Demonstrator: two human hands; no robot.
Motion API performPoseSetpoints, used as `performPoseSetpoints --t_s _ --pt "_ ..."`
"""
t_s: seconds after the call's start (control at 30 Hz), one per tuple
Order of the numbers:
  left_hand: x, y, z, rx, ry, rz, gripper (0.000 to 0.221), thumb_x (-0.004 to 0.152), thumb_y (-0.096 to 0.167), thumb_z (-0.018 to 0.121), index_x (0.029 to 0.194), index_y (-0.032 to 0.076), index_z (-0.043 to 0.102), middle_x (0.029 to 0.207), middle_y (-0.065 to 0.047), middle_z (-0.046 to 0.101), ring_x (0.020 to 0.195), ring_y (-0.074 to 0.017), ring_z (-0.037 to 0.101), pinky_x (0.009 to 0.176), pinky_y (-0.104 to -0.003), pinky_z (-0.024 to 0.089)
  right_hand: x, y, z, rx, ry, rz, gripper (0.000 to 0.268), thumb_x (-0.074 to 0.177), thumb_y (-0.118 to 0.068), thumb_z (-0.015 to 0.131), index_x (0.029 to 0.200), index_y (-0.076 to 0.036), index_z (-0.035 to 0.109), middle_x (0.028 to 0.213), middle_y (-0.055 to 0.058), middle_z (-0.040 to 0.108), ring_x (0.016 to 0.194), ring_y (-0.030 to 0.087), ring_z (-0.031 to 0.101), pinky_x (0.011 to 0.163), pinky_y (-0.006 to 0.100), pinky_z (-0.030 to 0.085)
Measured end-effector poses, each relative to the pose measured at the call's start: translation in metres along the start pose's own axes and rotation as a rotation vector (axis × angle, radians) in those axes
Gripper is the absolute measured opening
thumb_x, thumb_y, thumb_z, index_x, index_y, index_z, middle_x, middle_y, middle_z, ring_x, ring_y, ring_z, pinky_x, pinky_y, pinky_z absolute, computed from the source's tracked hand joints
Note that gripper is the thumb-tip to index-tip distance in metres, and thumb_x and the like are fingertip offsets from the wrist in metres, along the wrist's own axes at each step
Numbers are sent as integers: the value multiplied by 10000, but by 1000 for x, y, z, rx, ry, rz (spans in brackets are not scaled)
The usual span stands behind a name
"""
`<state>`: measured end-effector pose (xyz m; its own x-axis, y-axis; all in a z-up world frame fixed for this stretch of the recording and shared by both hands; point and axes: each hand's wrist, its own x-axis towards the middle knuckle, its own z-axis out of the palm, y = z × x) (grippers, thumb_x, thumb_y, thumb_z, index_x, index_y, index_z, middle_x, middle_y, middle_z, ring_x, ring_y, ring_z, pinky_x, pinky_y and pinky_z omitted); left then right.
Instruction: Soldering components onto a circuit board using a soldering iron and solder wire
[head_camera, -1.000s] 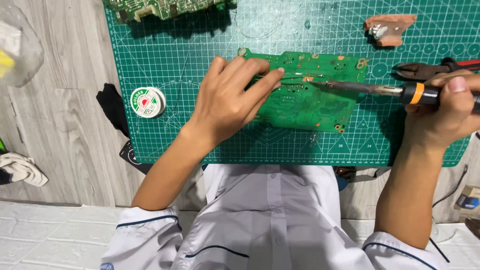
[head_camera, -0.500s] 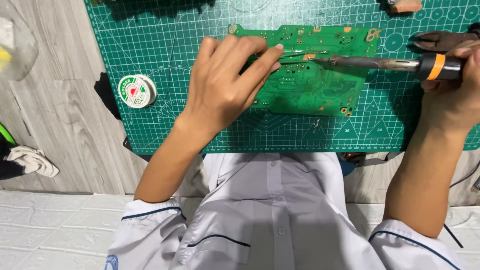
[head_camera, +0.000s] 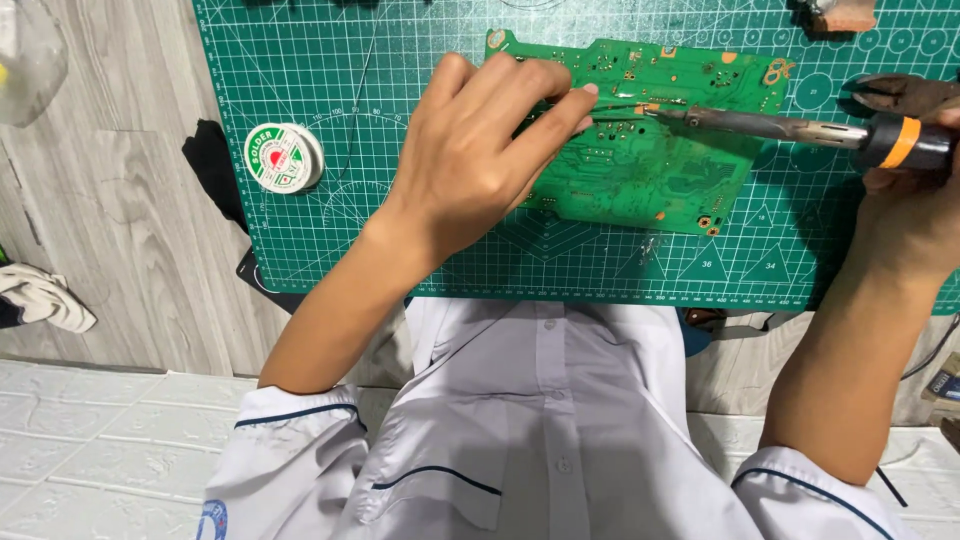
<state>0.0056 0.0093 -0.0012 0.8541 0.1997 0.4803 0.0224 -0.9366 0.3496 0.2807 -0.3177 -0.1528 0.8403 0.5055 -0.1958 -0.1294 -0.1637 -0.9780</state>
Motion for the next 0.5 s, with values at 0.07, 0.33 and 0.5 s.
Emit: performPoseSetpoints --t_s 0.07,0.33,0.5 --pt "0 -1 0 -1 0 -1 153 945 70 780 1072 27 708 1058 -60 629 793 -191 534 734 -331 370 -1 -7 7 40 9 11 221 1094 -416 452 1125 -229 568 957 -30 583 738 31 523 570 125 338" --pt "-1 -1 1 -14 5 -2 149 936 60 786 1061 29 712 1053 -61 629 796 -196 537 733 -339 368 -6 -26 25 56 5 -8 188 1125 -374 442 1068 -222 537 1017 3 589 772 51 529 593 135 358" --pt "-1 -1 2 -21 -5 -5 142 946 62 765 1077 28 722 1054 -67 638 809 -200 548 734 -343 374 -9 -31 30 7 25 -39 257 1106 -403 469 1112 -151 520 981 39 602 690 103 525 620 190 428"
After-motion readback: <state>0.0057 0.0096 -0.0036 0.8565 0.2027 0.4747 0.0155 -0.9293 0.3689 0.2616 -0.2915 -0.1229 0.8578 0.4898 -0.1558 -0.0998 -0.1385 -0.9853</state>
